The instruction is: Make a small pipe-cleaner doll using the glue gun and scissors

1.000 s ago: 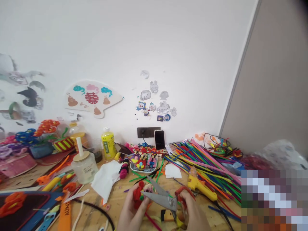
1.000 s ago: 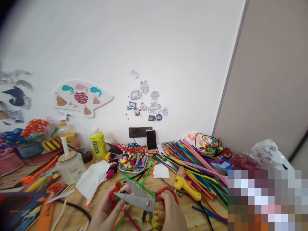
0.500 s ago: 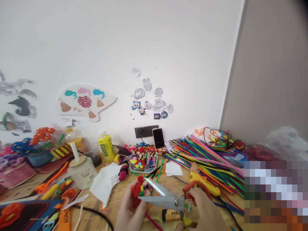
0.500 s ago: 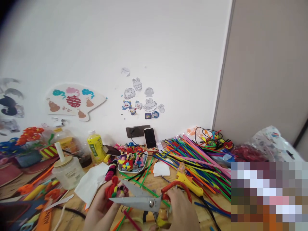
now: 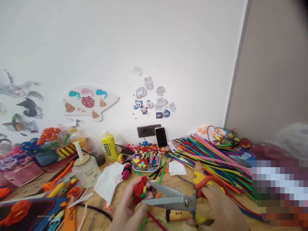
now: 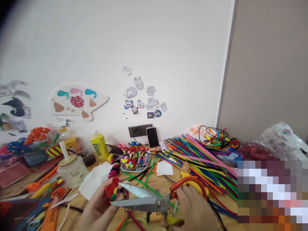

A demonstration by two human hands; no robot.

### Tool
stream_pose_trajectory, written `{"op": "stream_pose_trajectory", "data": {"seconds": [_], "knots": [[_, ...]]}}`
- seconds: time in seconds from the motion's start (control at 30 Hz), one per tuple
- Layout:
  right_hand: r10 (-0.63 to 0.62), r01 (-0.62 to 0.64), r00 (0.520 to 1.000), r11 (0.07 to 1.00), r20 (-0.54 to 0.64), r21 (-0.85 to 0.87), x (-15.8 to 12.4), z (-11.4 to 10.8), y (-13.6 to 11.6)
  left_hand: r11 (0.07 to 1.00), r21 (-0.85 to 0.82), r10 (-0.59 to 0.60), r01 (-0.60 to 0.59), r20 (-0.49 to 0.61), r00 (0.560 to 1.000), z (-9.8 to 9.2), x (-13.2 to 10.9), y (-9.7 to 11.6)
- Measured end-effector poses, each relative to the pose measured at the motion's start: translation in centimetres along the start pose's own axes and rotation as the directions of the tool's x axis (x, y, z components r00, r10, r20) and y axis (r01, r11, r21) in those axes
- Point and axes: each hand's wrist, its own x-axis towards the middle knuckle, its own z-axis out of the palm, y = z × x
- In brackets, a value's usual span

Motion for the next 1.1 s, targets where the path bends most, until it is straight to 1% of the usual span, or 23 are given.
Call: {"op": "stream_pose_trajectory", "data": {"seconds": [0.07,0.2,0.3,0.37,0.47,0.57,0.63,0.8,0.9,1.03,1.1], "knots": [[0.009,-0.009,1.000,1.000,0.008,-0.004,-0.1,0.0,0.1,1.000,0.005,0.026,-0.026,-0.029,0.999,0.4,-0.2,0.4],[-0.005,0.005,1.000,1.000,0.025,0.008,-0.6,0.2,0.1,0.996,-0.020,0.082,-0.085,-0.110,0.990,1.9,-0.8,0.6],[0.004,-0.007,0.998,0.999,0.061,0.042,-0.7,0.3,0.1,0.996,-0.008,0.085,-0.087,-0.124,0.989,2.6,-0.9,0.4],[0.045,-0.051,0.996,0.995,0.077,0.081,-0.5,0.2,-0.1,0.996,0.010,0.090,-0.089,-0.117,0.989,2.8,-0.9,0.3],[0.110,-0.130,0.985,0.978,0.130,0.161,0.0,-0.2,-0.4,0.995,0.010,0.095,-0.094,-0.115,0.989,2.8,-0.8,0.4],[0.134,-0.165,0.980,0.961,0.147,0.221,0.3,-0.8,-0.4,0.997,0.021,0.077,-0.075,-0.122,0.990,2.7,-0.9,0.6],[0.141,-0.171,0.980,0.958,0.142,0.231,0.4,-1.0,-0.3,0.997,0.029,0.081,-0.078,-0.133,0.988,2.5,-0.9,0.7],[0.147,-0.181,0.975,0.960,0.168,0.214,0.1,-1.1,-0.1,0.990,0.034,0.141,-0.138,-0.162,0.977,2.3,-1.0,0.4],[0.124,-0.156,0.979,0.966,0.161,0.205,0.0,-1.2,-0.3,0.987,0.054,0.159,-0.152,-0.185,0.970,2.3,-1.0,0.2],[0.108,-0.137,0.982,0.971,0.153,0.196,0.3,-1.6,-0.4,0.967,0.098,0.253,-0.236,-0.238,0.938,2.3,-1.0,-0.1],[0.109,-0.137,0.985,0.967,0.137,0.217,0.4,-1.7,-0.3,0.966,0.102,0.257,-0.238,-0.268,0.928,2.3,-1.0,-0.1]]}}
